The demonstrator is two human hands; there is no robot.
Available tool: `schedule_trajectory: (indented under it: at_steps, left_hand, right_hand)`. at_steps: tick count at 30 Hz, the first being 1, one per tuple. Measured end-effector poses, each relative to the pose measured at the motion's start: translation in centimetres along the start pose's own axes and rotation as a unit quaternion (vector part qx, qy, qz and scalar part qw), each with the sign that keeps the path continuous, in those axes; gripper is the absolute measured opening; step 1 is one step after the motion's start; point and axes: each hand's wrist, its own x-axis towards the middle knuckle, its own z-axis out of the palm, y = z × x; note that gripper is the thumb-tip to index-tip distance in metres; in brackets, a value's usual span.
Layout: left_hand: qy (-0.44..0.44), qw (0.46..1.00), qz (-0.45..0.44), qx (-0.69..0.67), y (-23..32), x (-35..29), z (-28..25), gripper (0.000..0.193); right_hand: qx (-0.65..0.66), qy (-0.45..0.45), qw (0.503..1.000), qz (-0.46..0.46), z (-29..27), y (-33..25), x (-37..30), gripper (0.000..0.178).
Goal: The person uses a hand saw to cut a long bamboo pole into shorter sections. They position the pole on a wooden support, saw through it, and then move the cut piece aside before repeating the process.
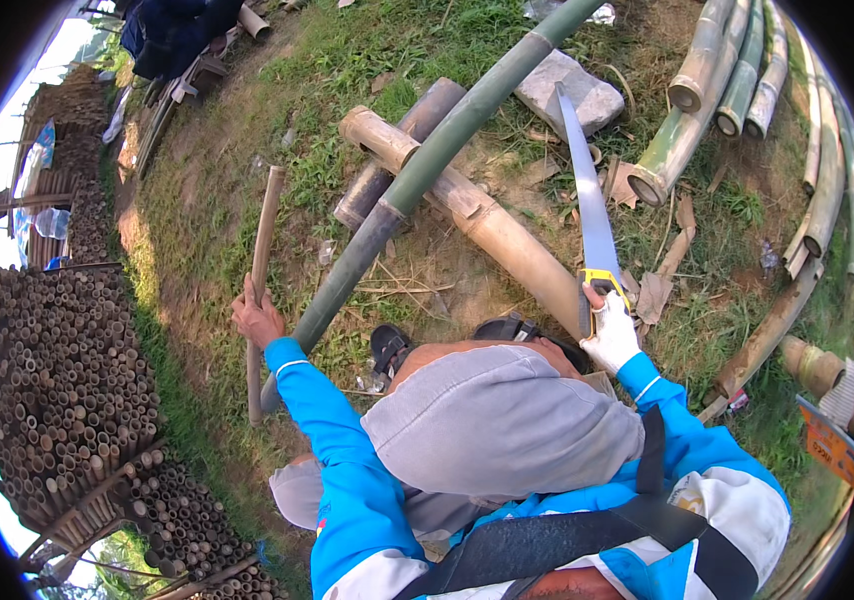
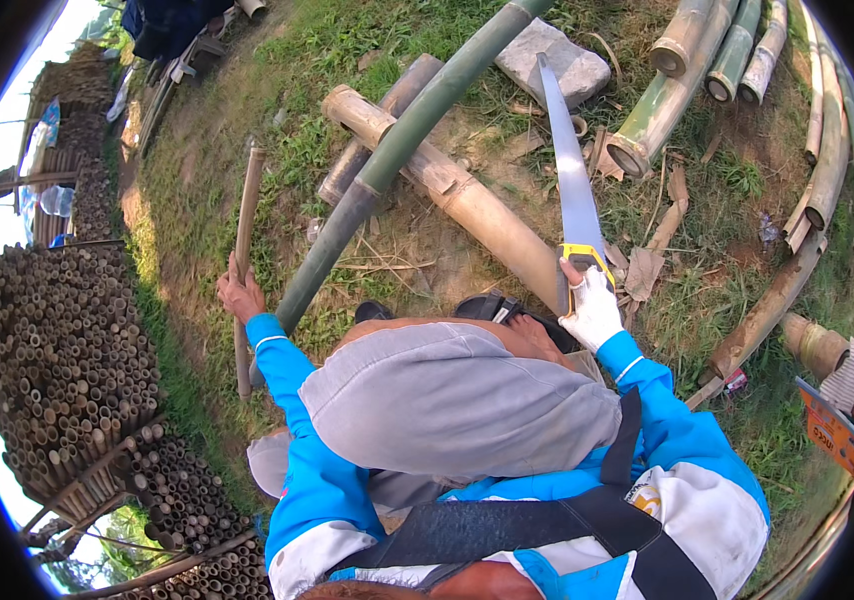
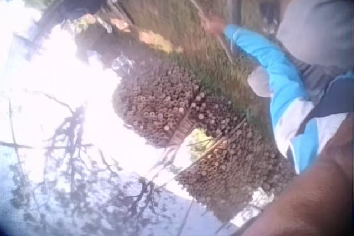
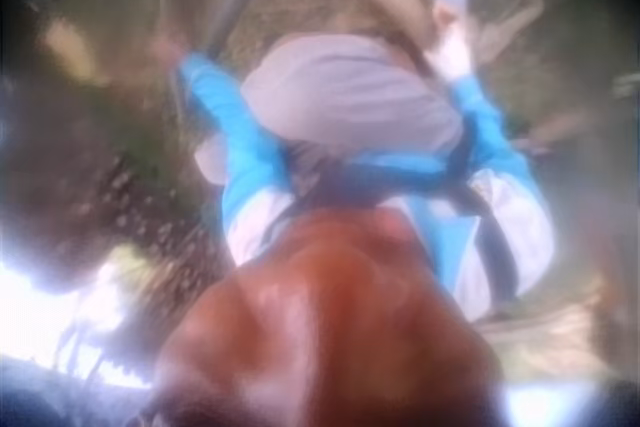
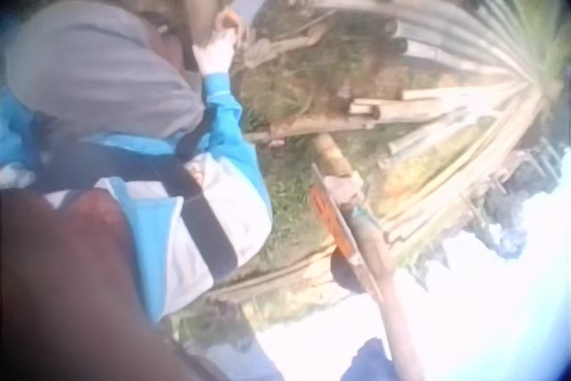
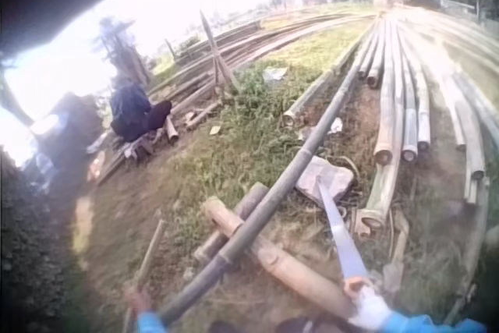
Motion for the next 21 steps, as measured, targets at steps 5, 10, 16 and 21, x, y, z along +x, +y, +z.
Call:
schedule_trajectory:
  at_steps: [5, 10, 16, 21]
  left_hand:
    - [0.298, 0.951, 0.079, 0.026, 6.1, 2.7, -5.1, 0.063]
    - [0.076, 0.916, 0.277, -0.278, 21.4, 5.2, -9.9, 0.059]
    - [-0.121, 0.867, 0.377, -0.303, 37.7, 9.8, -4.3, 0.066]
    - [-0.216, 0.846, 0.359, -0.331, 47.8, 11.2, 1.2, 0.069]
  right_hand:
    - [-0.136, -0.023, 0.989, -0.046, -1.3, -2.0, 2.4, 0.102]
    - [-0.131, -0.039, 0.99, -0.033, -1.4, -2.2, 2.1, 0.098]
    - [-0.147, -0.024, 0.989, -0.019, -0.1, -2.5, 1.9, 0.109]
    - [-0.176, -0.043, 0.983, -0.034, -0.3, -2.2, 2.0, 0.107]
